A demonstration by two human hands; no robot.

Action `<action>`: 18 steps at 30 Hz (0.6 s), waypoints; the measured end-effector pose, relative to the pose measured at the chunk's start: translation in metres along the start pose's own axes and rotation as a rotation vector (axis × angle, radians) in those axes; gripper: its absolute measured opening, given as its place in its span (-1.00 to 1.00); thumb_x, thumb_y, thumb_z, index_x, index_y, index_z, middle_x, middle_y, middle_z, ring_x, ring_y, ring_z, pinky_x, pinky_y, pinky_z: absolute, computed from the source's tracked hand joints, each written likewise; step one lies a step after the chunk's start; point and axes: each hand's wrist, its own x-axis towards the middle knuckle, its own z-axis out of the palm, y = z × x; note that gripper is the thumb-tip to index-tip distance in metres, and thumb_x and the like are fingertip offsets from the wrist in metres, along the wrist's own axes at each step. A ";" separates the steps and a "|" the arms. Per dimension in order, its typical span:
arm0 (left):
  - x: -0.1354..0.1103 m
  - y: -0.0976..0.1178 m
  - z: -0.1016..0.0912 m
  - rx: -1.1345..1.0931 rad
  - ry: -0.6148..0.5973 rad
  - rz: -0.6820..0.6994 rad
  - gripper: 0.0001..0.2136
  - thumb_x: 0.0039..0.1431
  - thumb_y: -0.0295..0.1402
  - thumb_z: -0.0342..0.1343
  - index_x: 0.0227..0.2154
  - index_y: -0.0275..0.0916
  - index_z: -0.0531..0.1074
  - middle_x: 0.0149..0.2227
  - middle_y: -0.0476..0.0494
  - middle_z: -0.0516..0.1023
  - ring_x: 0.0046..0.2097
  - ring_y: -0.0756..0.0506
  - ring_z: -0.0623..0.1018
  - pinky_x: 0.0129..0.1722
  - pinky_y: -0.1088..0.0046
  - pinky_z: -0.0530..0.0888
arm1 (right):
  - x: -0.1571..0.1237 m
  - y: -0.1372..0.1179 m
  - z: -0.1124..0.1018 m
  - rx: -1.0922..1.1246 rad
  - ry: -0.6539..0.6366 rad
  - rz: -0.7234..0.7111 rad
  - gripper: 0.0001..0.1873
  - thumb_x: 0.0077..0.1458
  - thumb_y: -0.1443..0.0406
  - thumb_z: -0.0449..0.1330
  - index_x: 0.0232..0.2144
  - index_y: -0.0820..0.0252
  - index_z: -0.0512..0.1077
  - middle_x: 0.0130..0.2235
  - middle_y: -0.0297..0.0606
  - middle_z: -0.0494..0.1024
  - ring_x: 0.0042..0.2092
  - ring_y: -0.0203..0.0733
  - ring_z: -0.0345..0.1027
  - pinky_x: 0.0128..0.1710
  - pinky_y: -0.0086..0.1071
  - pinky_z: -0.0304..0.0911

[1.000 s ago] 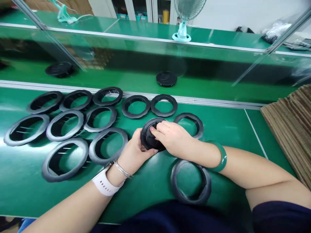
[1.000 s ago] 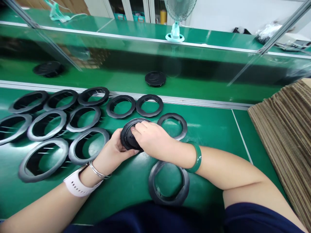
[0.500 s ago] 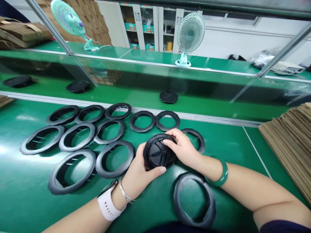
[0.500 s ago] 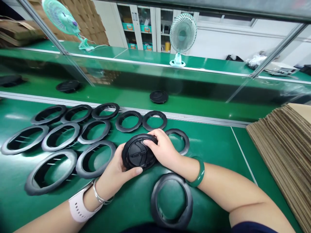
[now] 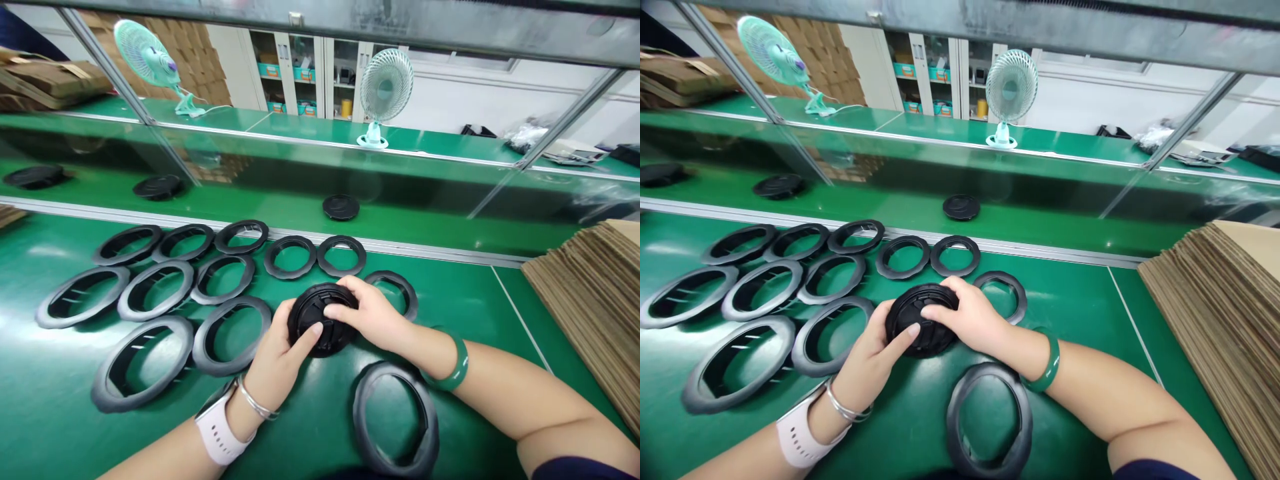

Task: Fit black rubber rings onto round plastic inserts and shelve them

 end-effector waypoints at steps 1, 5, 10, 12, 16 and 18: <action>0.001 0.000 -0.001 -0.012 0.003 -0.004 -0.59 0.26 -0.07 0.10 0.06 -0.16 0.26 0.02 -0.14 0.48 0.05 -0.21 0.48 0.08 0.20 0.42 | -0.001 -0.004 -0.002 0.008 -0.041 0.014 -0.65 0.08 0.29 0.42 -0.13 0.15 0.40 -0.14 -0.36 0.51 -0.12 -0.14 0.40 -0.13 -0.32 0.28; 0.002 -0.002 -0.001 -0.027 -0.005 -0.018 -0.59 0.26 -0.07 0.11 0.07 -0.14 0.25 0.03 -0.12 0.47 0.06 -0.19 0.46 0.09 0.21 0.40 | -0.004 -0.013 -0.003 -0.051 -0.062 0.078 -0.50 -0.02 0.41 0.47 -0.08 0.13 0.36 -0.12 -0.38 0.52 -0.11 -0.14 0.41 -0.13 -0.31 0.30; 0.001 0.000 0.000 0.031 0.011 -0.022 -0.60 0.27 -0.06 0.10 0.05 -0.13 0.27 0.00 -0.12 0.48 0.04 -0.20 0.48 0.07 0.19 0.41 | -0.005 -0.008 0.008 -0.138 0.004 0.133 -0.54 -0.06 0.46 0.47 -0.16 0.15 0.37 -0.19 -0.38 0.54 -0.14 -0.11 0.42 -0.13 -0.27 0.29; 0.000 0.001 0.000 0.055 0.025 -0.013 -0.60 0.26 -0.05 0.11 0.04 -0.14 0.27 0.01 -0.14 0.48 0.04 -0.22 0.48 0.07 0.16 0.41 | -0.003 -0.007 0.009 -0.129 0.013 0.120 -0.54 -0.08 0.44 0.49 -0.17 0.15 0.38 -0.19 -0.38 0.54 -0.14 -0.11 0.42 -0.14 -0.27 0.28; -0.002 0.001 0.000 -0.159 -0.036 -0.045 -0.48 0.28 0.00 0.08 0.15 -0.15 0.11 0.04 -0.25 0.48 0.01 -0.26 0.53 -0.01 0.10 0.50 | 0.015 -0.009 -0.017 -0.039 0.002 0.037 -0.59 -0.11 0.36 0.51 -0.23 0.18 0.43 -0.23 -0.38 0.53 -0.18 -0.09 0.43 -0.19 -0.30 0.31; -0.002 0.000 0.000 -0.282 -0.095 -0.051 -0.44 0.30 -0.01 0.05 0.20 -0.12 0.00 0.09 -0.28 0.46 0.02 -0.25 0.55 -0.02 0.10 0.52 | 0.030 -0.005 -0.052 -0.105 0.217 -0.051 -0.61 -0.09 0.30 0.49 -0.24 0.20 0.42 -0.24 -0.34 0.53 -0.19 -0.07 0.42 -0.19 -0.29 0.32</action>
